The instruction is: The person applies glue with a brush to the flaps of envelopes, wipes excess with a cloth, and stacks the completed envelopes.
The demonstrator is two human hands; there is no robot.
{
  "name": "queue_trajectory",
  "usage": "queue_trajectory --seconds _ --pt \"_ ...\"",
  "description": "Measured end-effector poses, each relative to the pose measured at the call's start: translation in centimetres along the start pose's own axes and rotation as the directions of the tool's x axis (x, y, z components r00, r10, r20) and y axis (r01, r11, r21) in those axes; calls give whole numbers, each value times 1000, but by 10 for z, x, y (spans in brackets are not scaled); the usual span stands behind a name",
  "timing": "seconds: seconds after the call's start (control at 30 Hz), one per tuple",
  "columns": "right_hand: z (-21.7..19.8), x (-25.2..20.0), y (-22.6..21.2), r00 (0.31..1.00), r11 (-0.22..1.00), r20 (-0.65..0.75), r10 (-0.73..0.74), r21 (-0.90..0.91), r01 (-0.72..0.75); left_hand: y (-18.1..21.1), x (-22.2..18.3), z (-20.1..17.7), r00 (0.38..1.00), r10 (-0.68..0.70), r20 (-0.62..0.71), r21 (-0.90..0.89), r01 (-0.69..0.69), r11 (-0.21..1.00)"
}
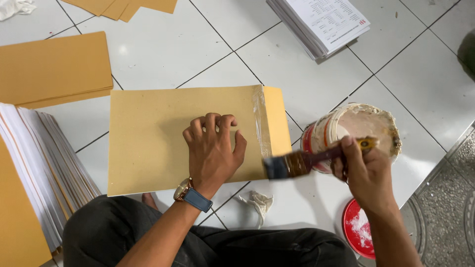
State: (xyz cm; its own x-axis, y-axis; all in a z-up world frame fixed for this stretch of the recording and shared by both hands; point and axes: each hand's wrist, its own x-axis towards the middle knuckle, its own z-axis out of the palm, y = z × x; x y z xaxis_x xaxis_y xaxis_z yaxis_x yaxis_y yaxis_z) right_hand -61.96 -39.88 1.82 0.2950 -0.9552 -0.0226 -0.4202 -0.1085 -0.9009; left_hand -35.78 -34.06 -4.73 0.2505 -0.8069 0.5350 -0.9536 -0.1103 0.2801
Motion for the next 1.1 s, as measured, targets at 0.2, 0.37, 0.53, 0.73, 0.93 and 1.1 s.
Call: queue_trajectory --seconds 0.2,0.37,0.53,0.73,0.93,1.1 --pt "19 44 10 964 984 -197 -178 -52 171 -2 -2 3 1000 -13 11 -3 13 1000" --pt "-9 8 36 999 998 39 13 66 -15 -5 -3 8 999 1 43 -31 1 1000" --pt "5 50 12 995 995 -26 -95 -14 94 -3 -3 5 999 14 48 -22 -13 1000" --pt "22 77 16 978 978 -97 -183 82 191 -5 -3 4 998 11 62 -57 -8 998" --pt "8 48 -10 989 972 134 60 -233 -28 -1 0 -1 998 -36 49 -10 37 999" --pt "27 65 -17 993 997 -122 3 -73 -12 0 -1 -2 999 -21 41 3 21 1000"
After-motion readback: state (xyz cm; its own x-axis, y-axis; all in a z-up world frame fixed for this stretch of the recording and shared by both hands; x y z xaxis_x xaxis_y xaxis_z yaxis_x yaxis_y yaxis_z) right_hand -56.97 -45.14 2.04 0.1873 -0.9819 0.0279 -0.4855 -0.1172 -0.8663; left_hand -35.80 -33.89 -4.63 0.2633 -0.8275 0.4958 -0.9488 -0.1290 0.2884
